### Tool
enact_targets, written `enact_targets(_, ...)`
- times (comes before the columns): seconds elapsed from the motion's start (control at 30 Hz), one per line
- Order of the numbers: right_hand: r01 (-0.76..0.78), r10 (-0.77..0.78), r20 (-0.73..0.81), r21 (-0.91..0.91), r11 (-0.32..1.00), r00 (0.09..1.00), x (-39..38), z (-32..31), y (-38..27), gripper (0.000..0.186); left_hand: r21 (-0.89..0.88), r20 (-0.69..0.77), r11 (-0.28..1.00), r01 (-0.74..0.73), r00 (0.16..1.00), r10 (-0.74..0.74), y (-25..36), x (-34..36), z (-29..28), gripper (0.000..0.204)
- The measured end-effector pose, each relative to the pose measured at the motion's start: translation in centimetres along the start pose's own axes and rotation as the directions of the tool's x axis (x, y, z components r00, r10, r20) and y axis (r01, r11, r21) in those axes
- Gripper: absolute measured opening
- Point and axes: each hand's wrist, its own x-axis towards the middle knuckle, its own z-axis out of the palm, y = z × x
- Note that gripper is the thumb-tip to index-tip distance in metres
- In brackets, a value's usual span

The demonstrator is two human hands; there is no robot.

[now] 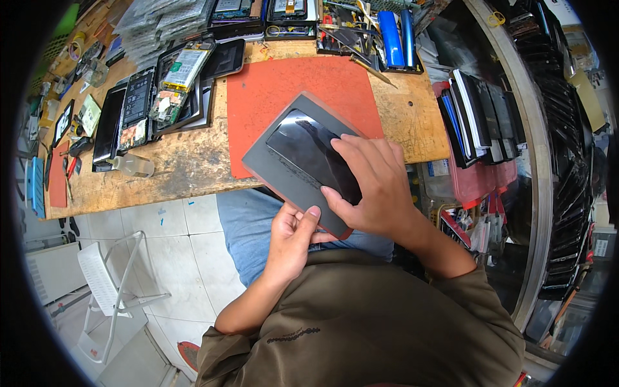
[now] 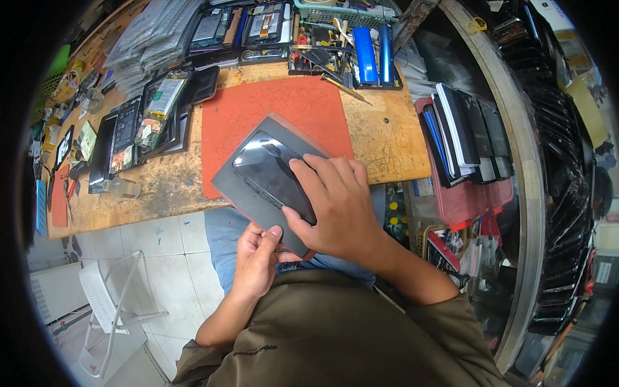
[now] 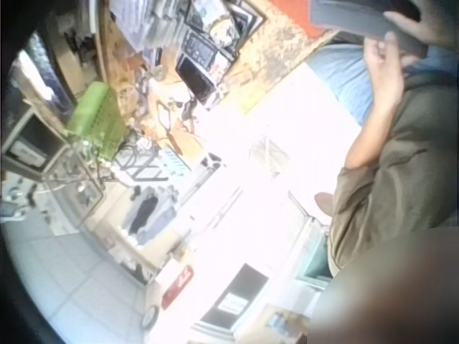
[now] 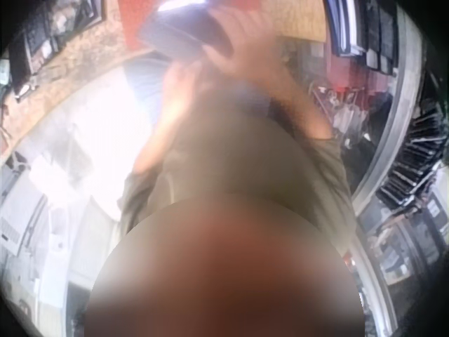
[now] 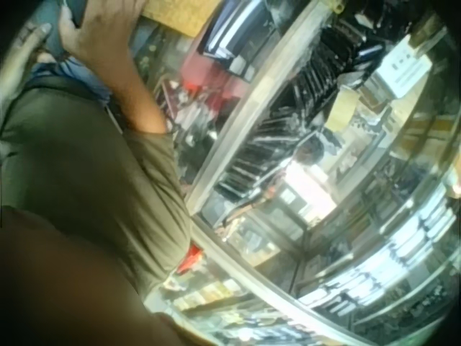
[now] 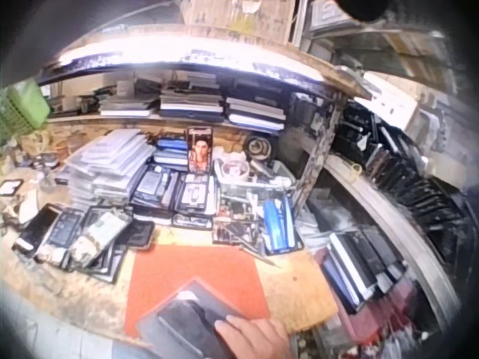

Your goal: The person cleans a black smartphone with a white wipe, then places it on the table. They handle a transparent screen protector, place it on the table, and later pick up the smartphone again to wipe the screen. The person also handles a silver smartphone back cover and places it into a heat press machine.

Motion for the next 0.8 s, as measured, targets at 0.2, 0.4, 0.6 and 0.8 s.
enact_targets(0.2,-0.026,0.026,0.033,-0.002,1.000,0.999,-0.3,-0.7,-0.6,0.077,-0.005,-0.029,1.000,0.011,1.000,-0.011,-0.2,0.0,0.0,0.021)
enact_targets(0.4,-0.160,0.167,-0.041,0.147,0.976,0.985,-0.1,-3.5,2.0,0.064,-0.015,-0.099,1.000,-0.008,0.995,0.007,-0.3,-0.2,-0.1,0.020)
enact_targets(0.6,-0.395,0.402,0.066,0.381,0.836,0.913,-1.5,-4.6,4.6,0.046,-0.025,-0.125,0.997,-0.069,0.990,0.066,-0.4,-0.2,-0.2,0.023)
enact_targets(0.8,0.060,-0.074,0.097,0.133,0.989,0.993,0.3,-2.2,2.2,0.056,0.026,-0.126,0.996,-0.080,0.989,0.083,-0.2,-0.3,0.1,0.025)
